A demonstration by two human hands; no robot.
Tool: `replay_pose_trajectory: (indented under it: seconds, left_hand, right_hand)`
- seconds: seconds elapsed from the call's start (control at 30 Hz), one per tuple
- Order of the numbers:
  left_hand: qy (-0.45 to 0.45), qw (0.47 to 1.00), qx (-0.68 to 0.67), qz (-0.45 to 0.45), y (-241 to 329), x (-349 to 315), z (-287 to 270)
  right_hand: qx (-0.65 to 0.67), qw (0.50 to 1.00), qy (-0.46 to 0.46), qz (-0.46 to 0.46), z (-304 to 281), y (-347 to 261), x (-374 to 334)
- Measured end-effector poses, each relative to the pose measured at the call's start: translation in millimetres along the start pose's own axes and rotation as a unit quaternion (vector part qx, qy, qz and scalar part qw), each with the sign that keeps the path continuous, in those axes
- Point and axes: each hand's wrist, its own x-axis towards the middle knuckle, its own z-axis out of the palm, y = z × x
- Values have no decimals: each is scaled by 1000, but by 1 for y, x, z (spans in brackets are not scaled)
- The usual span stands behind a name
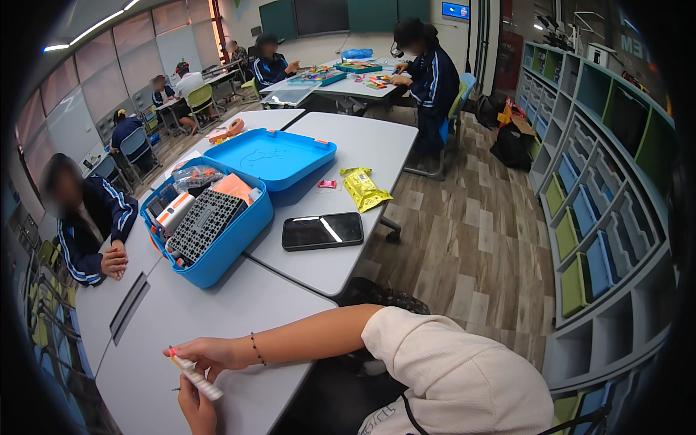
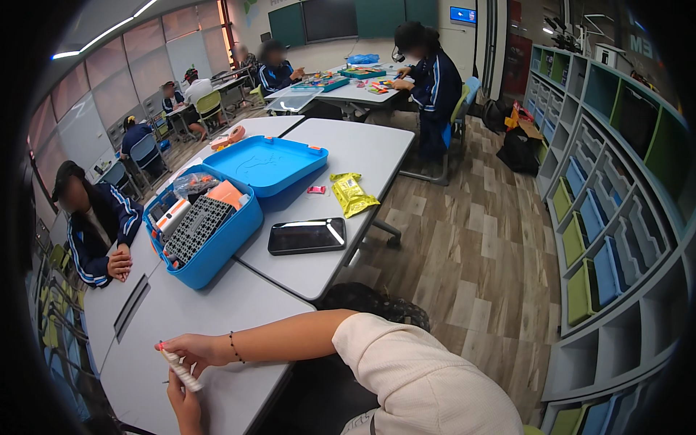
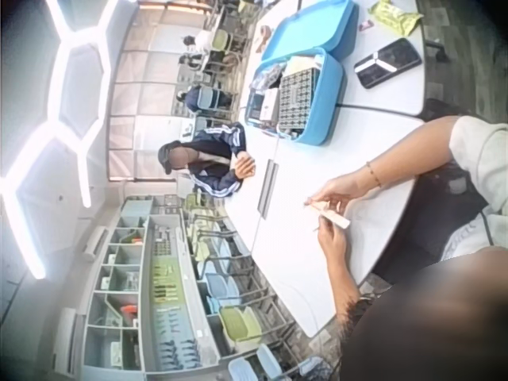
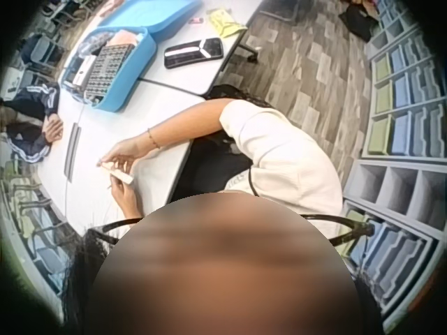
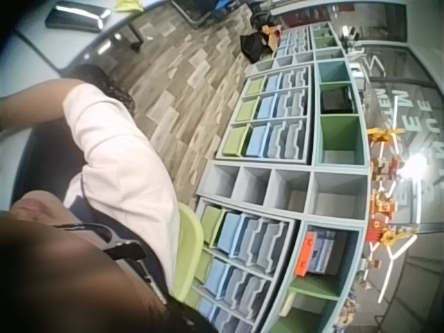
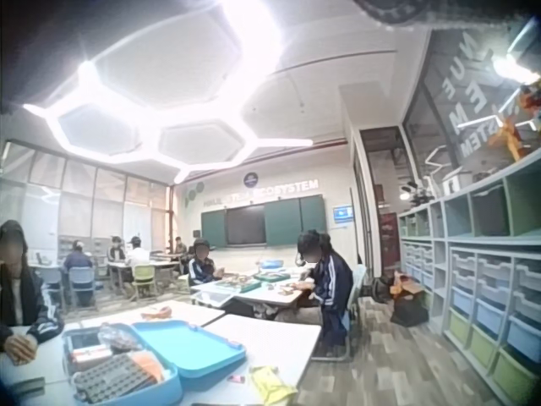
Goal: The person assembles a small electronic device by connecting a wire to a white circuit strip and attaching small colored components. They repeatedly adjust the connections and test the assembly by lifting it to check the result.
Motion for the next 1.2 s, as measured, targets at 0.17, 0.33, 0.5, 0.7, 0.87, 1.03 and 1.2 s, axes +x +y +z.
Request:
replay_pose_trajectory:
  seconds: [0.17,0.33,0.5,0.7,0.87,1.03,1.2]
  left_hand:
    - [30,999,31,20,1,-1,3]
    - [43,997,57,38,3,-1,0]
    - [95,991,87,28,3,-2,-2]
    - [142,988,48,31,-5,2,-7]
    - [166,986,-4,14,-8,2,-10]
    - [193,972,-129,-17,-7,4,-14]
    - [104,991,-6,87,-8,2,-14]
  right_hand:
    - [-109,993,40,23,-3,-4,-2]
    - [-171,981,91,14,-7,-6,-1]
    - [-196,975,99,18,-11,-1,5]
    - [-293,947,88,-102,-13,11,5]
    - [-426,843,129,-302,-6,10,0]
    - [-475,851,83,-209,-4,2,-6]
    - [-411,885,80,-203,3,9,-3]
